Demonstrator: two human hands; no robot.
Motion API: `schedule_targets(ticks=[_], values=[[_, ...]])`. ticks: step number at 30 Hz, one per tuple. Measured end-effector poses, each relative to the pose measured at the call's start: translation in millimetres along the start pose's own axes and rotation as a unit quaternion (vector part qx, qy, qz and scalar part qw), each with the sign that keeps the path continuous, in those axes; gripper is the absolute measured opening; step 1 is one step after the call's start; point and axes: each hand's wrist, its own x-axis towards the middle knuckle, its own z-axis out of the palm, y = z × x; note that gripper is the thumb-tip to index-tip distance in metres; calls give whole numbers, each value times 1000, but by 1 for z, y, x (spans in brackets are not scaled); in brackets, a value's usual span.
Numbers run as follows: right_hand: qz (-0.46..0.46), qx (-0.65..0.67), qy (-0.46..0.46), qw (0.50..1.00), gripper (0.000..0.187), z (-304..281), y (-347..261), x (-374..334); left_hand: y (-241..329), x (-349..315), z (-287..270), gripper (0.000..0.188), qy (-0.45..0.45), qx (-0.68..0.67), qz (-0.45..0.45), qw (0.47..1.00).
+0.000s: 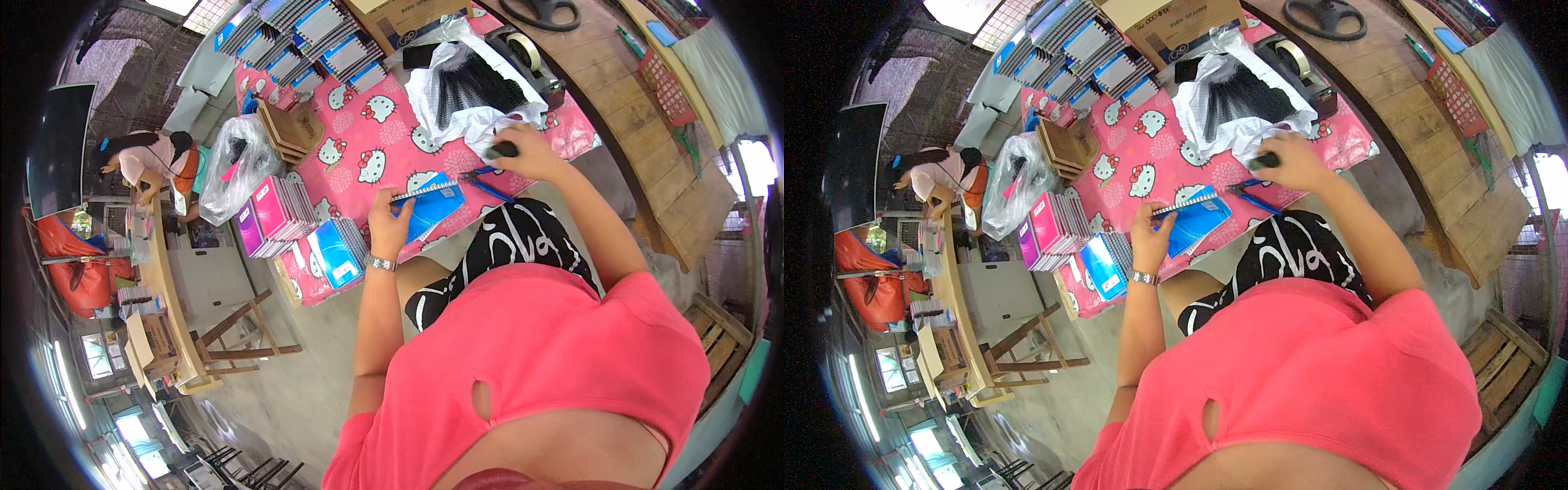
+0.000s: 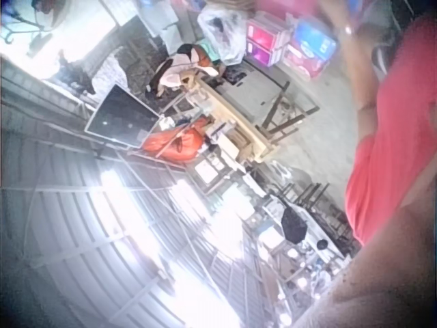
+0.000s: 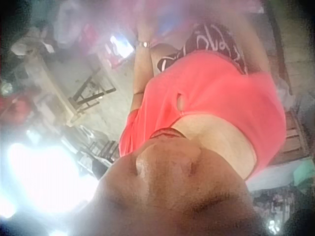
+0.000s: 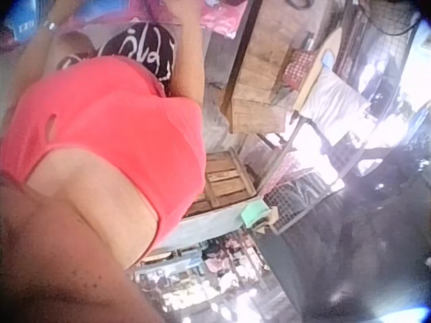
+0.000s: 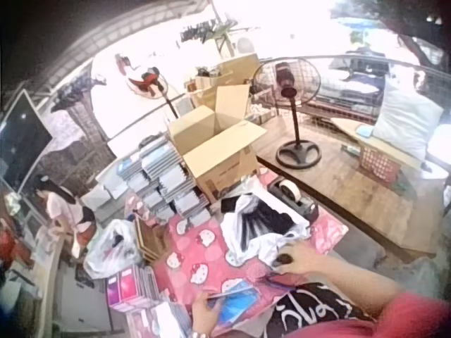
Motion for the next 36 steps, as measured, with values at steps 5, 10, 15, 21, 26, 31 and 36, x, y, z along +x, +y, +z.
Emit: schedule_targets(ticks=[5, 10, 15, 21, 26, 31, 36], values=[[-3, -188, 98, 977, 39, 9, 35, -47, -22, -11, 4, 21, 58, -129, -67, 988], [-115, -130, 83, 981, 44, 53, -18, -40, -24, -18, 5, 21, 80, -240, -91, 963], [-96, -112, 0, 989, 46, 61, -23, -30, -25, -25, 6, 21, 88, -155, -136, 975], [-83, 131, 223, 962, 45, 62, -70, -35, -27, -30, 22, 19, 160, -225, -45, 960], [-164, 173, 35, 970, 47, 78, -116, -30, -29, -28, 19, 20, 115, -189, -99, 970], [-190, 73, 43, 978, 48, 83, -135, -21, -52, -30, 26, 20, 158, -151, -6, 976], [-221, -3, 52, 974, 45, 87, -138, -23, -69, -33, 30, 21, 166, -124, -15, 978]])
